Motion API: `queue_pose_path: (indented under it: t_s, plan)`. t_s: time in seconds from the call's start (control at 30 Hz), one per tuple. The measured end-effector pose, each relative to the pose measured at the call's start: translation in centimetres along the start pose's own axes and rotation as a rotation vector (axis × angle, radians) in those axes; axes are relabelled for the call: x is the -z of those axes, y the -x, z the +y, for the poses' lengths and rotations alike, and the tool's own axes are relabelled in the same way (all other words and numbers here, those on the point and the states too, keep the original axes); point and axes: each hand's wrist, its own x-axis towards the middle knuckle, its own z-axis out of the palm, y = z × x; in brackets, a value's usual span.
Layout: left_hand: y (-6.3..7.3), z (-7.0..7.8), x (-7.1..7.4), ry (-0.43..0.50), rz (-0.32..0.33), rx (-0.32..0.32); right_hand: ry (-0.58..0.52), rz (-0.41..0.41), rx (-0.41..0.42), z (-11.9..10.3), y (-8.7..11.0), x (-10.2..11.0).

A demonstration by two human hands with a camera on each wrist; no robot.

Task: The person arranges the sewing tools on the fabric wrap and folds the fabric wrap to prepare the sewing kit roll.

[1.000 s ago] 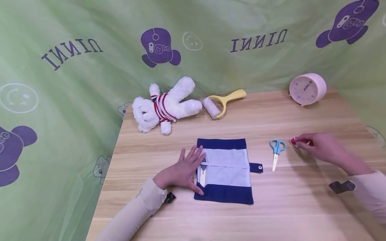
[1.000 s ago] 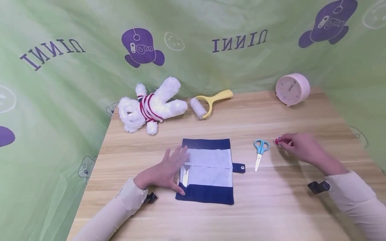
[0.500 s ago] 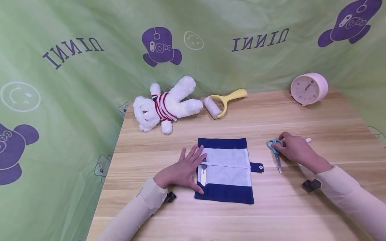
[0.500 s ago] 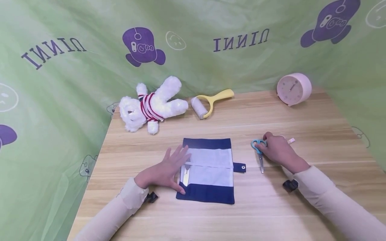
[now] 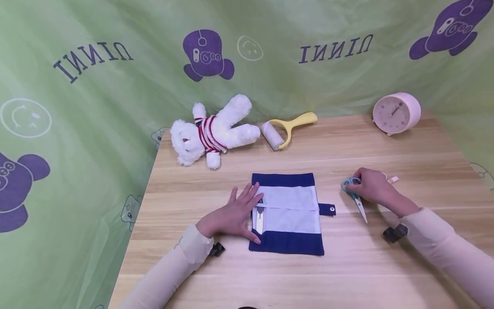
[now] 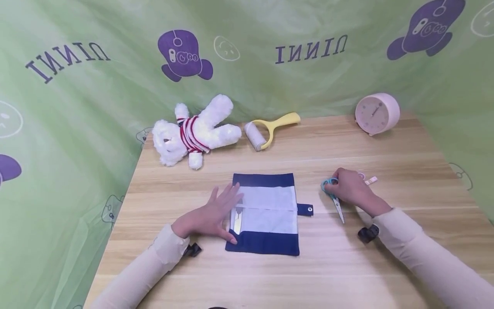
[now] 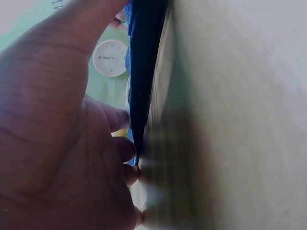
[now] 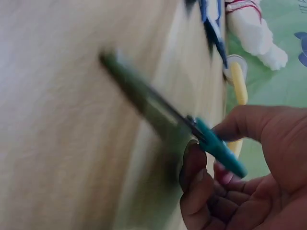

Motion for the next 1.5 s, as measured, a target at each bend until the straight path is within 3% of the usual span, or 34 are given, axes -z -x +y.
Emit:
queue_pose_path:
  t_s: [0.17,0.27,0.43,0.57,0.67,0.8,1.07,1.33,1.5]
  plan:
    - [-0.6,-0.3,0.1,0.008,0.004,0.028,-0.108,0.009,0.066,-0.6,-0.3,2.9]
    - [-0.7,-0.7,-0.1,0.01,0.01,0.045,-0.199,0.083,0.161,-2.0,-0.4,5.0]
    - [-0.6,-1.1,0.1,0.018,0.017,0.069,-0.341,0.235,0.342,-7.3,-1.2,7.5]
    - [-0.7,-1.1,0.3,0.014,0.027,0.06,-0.373,0.275,0.49,-11.3,-2.2,8.2]
    - [-0.9,-1.1,0.3,0.003,0.034,0.051,-0.389,0.273,0.551,-13.1,-3.0,7.9]
    - [-1.0,-1.2,0.2,0.004,0.024,0.055,-0.449,0.189,0.536,-14.0,-4.1,6.3]
    - [-0.8,-1.3,0.3,0.01,-0.006,0.077,-0.592,-0.048,0.469,-14.6,-6.4,0.7]
    - [-0.7,-1.1,0.6,0.003,-0.01,0.069,-0.545,-0.056,0.446,-14.5,-7.6,-1.8]
    - [-0.7,-1.1,0.4,-0.002,-0.006,0.069,-0.579,-0.168,0.377,-14.2,-8.3,-2.4]
